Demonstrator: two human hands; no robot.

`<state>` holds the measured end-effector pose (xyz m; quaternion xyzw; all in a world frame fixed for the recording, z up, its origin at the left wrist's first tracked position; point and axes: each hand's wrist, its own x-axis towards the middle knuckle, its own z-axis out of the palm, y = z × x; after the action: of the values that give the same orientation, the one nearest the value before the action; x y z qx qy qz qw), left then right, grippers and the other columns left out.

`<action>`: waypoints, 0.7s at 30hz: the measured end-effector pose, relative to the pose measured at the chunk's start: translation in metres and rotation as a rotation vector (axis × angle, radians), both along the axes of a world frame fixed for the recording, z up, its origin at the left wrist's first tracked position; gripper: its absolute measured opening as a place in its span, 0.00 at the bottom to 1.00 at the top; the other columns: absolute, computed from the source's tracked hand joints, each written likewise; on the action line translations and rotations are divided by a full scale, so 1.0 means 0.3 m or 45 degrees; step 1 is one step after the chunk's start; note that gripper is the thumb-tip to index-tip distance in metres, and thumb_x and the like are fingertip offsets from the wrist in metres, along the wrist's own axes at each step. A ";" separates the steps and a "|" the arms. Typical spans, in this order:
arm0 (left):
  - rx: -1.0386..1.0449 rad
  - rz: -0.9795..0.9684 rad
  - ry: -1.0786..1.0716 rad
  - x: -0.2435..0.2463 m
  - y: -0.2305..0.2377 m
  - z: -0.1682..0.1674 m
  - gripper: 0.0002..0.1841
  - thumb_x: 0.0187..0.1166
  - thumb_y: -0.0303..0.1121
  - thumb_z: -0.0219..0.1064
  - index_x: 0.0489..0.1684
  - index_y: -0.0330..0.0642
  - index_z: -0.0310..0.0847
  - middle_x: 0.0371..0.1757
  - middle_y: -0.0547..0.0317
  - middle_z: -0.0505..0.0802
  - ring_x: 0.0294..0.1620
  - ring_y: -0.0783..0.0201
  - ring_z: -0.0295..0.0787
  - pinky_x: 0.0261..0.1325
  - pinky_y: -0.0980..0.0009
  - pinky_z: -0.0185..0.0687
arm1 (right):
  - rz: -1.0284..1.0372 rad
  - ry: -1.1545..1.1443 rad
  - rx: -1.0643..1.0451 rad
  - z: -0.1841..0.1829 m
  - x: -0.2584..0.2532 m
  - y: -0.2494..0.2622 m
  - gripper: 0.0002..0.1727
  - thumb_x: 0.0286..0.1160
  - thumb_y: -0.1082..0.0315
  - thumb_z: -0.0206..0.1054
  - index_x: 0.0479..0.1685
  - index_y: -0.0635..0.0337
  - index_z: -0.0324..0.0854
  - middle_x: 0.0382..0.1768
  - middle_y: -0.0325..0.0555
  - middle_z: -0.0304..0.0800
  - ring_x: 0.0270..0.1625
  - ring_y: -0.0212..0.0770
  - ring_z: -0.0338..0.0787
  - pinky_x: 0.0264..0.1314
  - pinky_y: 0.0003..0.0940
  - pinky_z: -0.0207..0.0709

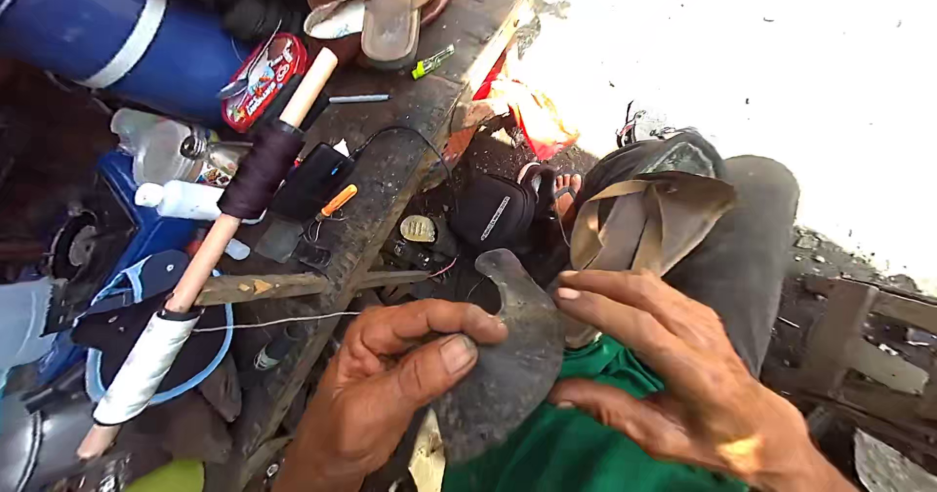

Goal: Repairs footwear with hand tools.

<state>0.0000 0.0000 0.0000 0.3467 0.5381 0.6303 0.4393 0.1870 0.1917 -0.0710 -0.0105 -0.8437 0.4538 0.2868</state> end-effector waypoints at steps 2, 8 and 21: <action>0.083 -0.154 -0.288 0.030 0.182 0.019 0.16 0.89 0.36 0.59 0.60 0.35 0.89 0.54 0.56 0.96 0.50 0.70 0.94 0.52 0.75 0.91 | -0.166 0.188 -0.083 -0.015 -0.013 0.028 0.19 0.85 0.57 0.65 0.65 0.59 0.85 0.58 0.51 0.92 0.60 0.38 0.90 0.63 0.31 0.83; 0.134 -0.354 0.062 0.156 0.598 -0.099 0.18 0.89 0.46 0.60 0.61 0.44 0.87 0.38 0.66 0.94 0.33 0.73 0.89 0.38 0.77 0.88 | -0.639 0.305 -0.698 0.005 0.239 0.171 0.11 0.84 0.67 0.67 0.46 0.68 0.88 0.42 0.38 0.94 0.43 0.23 0.91 0.49 0.22 0.87; -0.288 -0.608 -0.409 0.563 0.825 -0.317 0.08 0.79 0.22 0.61 0.34 0.36 0.87 0.28 0.54 0.95 0.26 0.66 0.94 0.35 0.71 0.93 | -0.943 0.299 -1.198 -0.175 0.574 0.153 0.11 0.82 0.61 0.66 0.37 0.56 0.89 0.34 0.31 0.92 0.37 0.23 0.89 0.43 0.23 0.84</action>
<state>0.1689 0.2474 -0.0951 0.3081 0.4317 0.4921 0.6903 0.3593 0.2376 -0.1236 -0.3788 -0.4558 0.6459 0.4811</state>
